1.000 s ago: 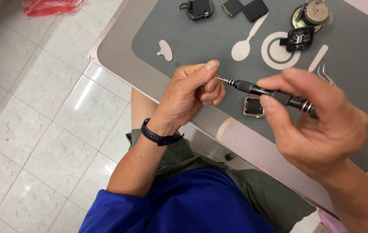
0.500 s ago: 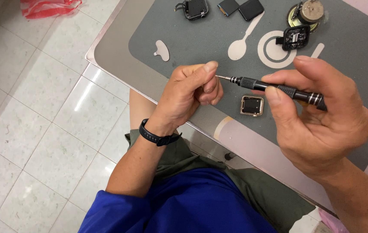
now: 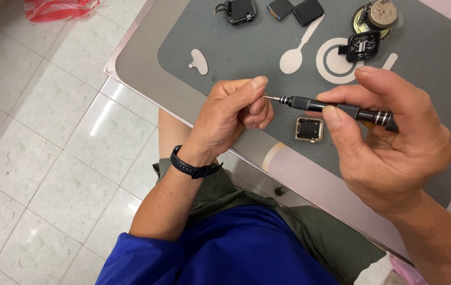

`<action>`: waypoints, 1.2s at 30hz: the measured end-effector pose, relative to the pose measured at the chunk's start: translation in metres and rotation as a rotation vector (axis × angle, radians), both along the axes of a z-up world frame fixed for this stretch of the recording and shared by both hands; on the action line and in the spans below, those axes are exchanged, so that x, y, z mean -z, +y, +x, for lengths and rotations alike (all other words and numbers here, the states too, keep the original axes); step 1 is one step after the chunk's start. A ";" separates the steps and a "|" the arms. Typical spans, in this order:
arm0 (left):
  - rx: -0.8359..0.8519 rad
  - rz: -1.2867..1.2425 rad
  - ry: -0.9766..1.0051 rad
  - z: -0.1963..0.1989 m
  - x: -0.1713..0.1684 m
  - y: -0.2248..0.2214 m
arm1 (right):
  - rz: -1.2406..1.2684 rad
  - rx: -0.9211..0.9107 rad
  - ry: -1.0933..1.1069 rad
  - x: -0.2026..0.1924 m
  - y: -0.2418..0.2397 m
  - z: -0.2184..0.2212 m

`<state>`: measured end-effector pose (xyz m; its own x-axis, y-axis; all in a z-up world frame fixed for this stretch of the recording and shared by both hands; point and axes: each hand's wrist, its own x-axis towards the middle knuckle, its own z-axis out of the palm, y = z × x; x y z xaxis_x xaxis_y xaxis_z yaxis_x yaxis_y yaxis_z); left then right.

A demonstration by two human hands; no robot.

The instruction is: Assembling or repairing a smartwatch casing using a precision screwdriver

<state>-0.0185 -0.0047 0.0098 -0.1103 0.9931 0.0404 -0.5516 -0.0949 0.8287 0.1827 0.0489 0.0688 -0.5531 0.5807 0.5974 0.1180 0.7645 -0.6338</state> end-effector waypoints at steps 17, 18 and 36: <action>-0.044 -0.025 0.125 0.005 -0.001 0.000 | -0.204 0.047 0.003 -0.015 0.003 -0.008; -0.053 -0.041 0.117 0.005 -0.001 0.001 | -0.210 0.029 0.014 -0.015 0.004 -0.008; -0.345 -0.077 0.528 0.030 0.007 -0.019 | -0.032 0.072 -0.133 -0.015 0.014 0.031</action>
